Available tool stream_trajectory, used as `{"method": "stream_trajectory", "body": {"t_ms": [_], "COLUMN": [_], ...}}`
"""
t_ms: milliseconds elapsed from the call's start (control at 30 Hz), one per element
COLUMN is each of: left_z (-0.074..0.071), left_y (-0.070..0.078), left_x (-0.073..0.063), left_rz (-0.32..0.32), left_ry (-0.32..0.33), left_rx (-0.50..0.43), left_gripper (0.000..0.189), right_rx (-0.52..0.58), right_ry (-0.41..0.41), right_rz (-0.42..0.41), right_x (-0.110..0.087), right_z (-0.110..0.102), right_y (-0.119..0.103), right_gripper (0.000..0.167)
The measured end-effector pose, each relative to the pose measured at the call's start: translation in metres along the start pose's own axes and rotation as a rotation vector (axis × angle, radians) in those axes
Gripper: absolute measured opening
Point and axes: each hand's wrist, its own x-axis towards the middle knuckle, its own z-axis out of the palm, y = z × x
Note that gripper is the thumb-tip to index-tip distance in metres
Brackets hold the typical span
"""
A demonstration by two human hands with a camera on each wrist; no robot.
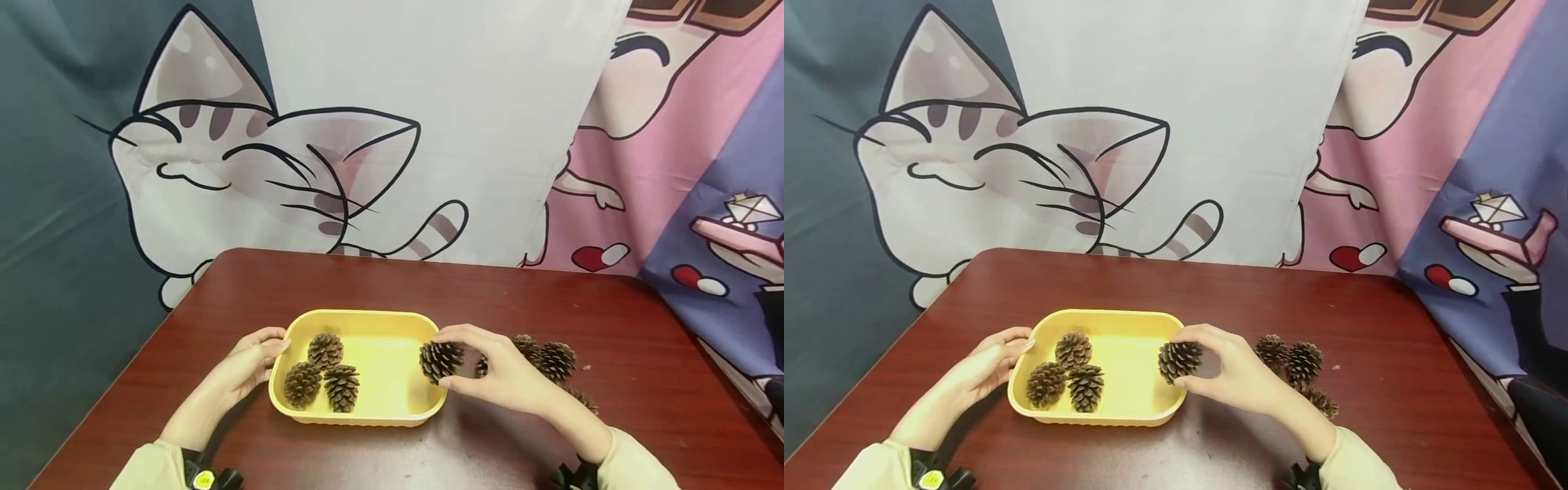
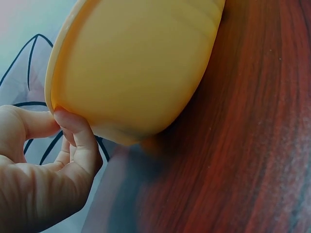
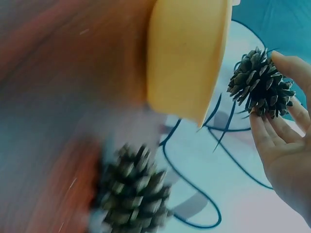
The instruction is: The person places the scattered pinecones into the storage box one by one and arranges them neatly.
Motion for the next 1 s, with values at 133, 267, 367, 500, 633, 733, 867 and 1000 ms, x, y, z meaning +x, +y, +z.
{"method": "stream_trajectory", "body": {"t_ms": [133,267,367,500,633,733,867,1000], "left_z": [0.002,0.003,0.003,0.0,0.0,-0.001,-0.001,-0.001], "left_y": [0.0,0.0,0.0,0.001,0.002,0.003,0.003,0.002], "left_x": [0.001,0.001,0.0,-0.001,-0.001,-0.001,-0.002,0.0], "left_rz": [0.001,-0.006,-0.006,0.001,-0.002,-0.006,-0.007,-0.007], "left_ry": [-0.011,0.0,0.003,0.001,-0.007,0.004,0.009,-0.003], "left_rx": [-0.016,-0.016,-0.01,-0.007,-0.015,-0.018,-0.018,-0.021], "left_gripper": [0.018,0.02,0.022,0.023,0.019,0.018,0.019,0.02], "right_rx": [0.015,0.024,0.046,0.059,0.034,0.004,-0.021,-0.003], "right_ry": [0.022,0.015,-0.009,-0.046,-0.057,-0.066,-0.08,-0.105], "right_rz": [-0.036,-0.043,-0.043,-0.043,-0.027,-0.013,-0.026,-0.03], "right_x": [0.016,0.029,0.037,0.049,0.06,0.07,0.082,0.09], "right_z": [0.011,0.024,0.032,0.043,0.052,0.06,0.07,0.078], "right_y": [0.0,0.002,0.004,0.004,0.006,0.009,0.013,0.016], "right_gripper": [0.05,0.049,0.049,0.05,0.05,0.051,0.05,0.05]}}
